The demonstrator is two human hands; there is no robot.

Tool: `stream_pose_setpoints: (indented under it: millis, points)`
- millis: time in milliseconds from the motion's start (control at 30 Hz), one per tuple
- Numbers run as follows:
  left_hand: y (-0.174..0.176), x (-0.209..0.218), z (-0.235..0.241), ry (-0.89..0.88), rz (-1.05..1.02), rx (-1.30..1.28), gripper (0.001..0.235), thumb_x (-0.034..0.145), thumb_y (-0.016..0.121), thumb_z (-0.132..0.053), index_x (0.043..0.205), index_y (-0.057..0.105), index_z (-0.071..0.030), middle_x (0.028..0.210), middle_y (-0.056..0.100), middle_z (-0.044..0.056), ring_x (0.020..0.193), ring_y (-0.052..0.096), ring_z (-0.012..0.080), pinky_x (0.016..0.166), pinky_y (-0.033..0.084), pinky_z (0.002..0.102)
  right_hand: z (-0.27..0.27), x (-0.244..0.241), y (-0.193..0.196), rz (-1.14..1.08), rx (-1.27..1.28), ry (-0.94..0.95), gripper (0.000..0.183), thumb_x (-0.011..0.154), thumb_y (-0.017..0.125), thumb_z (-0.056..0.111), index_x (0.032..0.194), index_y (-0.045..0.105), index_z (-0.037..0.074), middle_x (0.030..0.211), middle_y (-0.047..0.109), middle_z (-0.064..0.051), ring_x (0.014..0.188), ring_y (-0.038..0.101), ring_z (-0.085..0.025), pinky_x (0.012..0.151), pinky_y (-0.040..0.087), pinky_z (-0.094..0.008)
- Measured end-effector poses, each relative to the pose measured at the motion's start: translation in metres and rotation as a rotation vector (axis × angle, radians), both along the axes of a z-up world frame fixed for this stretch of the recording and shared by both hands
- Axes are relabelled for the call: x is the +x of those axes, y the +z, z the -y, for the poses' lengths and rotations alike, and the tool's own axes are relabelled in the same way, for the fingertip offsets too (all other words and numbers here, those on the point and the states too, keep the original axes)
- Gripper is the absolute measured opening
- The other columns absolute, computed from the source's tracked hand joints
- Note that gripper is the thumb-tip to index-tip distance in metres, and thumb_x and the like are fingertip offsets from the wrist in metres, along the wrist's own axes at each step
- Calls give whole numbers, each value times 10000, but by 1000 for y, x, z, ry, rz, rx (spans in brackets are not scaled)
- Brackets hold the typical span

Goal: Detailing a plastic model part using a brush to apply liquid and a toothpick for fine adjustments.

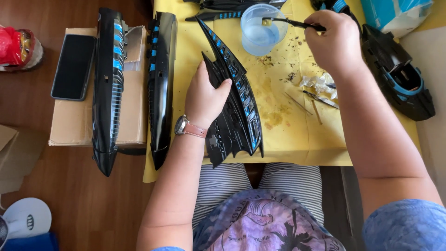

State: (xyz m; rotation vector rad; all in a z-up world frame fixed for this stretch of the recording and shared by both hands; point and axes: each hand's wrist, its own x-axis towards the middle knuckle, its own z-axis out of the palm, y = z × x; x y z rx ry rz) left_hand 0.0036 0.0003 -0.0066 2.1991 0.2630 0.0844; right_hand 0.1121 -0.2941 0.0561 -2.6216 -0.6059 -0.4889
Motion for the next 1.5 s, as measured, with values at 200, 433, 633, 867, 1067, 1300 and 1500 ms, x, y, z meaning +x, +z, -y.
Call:
stream_pose_setpoints:
  millis: [200,433,633,867,1067,1300,1500]
  points:
    - [1,-1,-1,-41,143,499,521,915,713,-461,1232,644,-54,1077,606,147,892,650,356,558,576,454,1,-27,5,-274,362,-68,123,1068,709,98,1167,767,54,929,666,-31,765,557,-108,617,467,-271]
    - [35,-75,2,-278,350,396,417,980,687,-261,1292,588,-1,1206,619,177,1142,558,387,979,480,495,16,-93,-17,-251,301,89,147,1071,761,10,1213,782,41,1013,715,-61,935,624,-137,818,467,-283]
    - [23,-138,11,-400,355,560,946,766,864,-589,1416,531,13,1450,541,195,1401,443,390,1198,347,545,17,-146,-56,-206,338,294,125,975,770,-48,1083,740,8,1047,724,-130,974,632,-281,939,463,-403]
    - [4,-138,13,-396,315,654,864,787,847,-524,1432,545,-34,1525,516,148,1424,441,356,1140,407,542,7,-153,-68,-149,333,367,117,947,754,-57,1045,724,0,1003,707,-150,911,669,-309,879,501,-424]
    - [3,-138,12,-379,321,638,819,801,843,-491,1429,561,-47,1517,529,131,1416,447,342,1119,439,526,15,-156,-69,-179,251,376,105,953,777,42,1031,729,92,1043,731,-63,1012,691,-227,963,412,-382]
    - [2,-138,12,-369,339,632,807,792,856,-490,1414,588,-51,1514,537,128,1409,458,339,1129,420,531,10,-156,-72,-121,227,277,167,934,795,-14,1037,710,86,1088,722,-64,1050,690,-226,1015,342,-399]
    - [1,-137,11,-368,355,626,824,782,870,-504,1407,589,-47,1498,547,126,1394,469,338,1119,433,527,18,-162,-63,-175,183,451,64,985,731,91,1041,711,114,1028,707,-18,936,650,-208,988,356,-412]
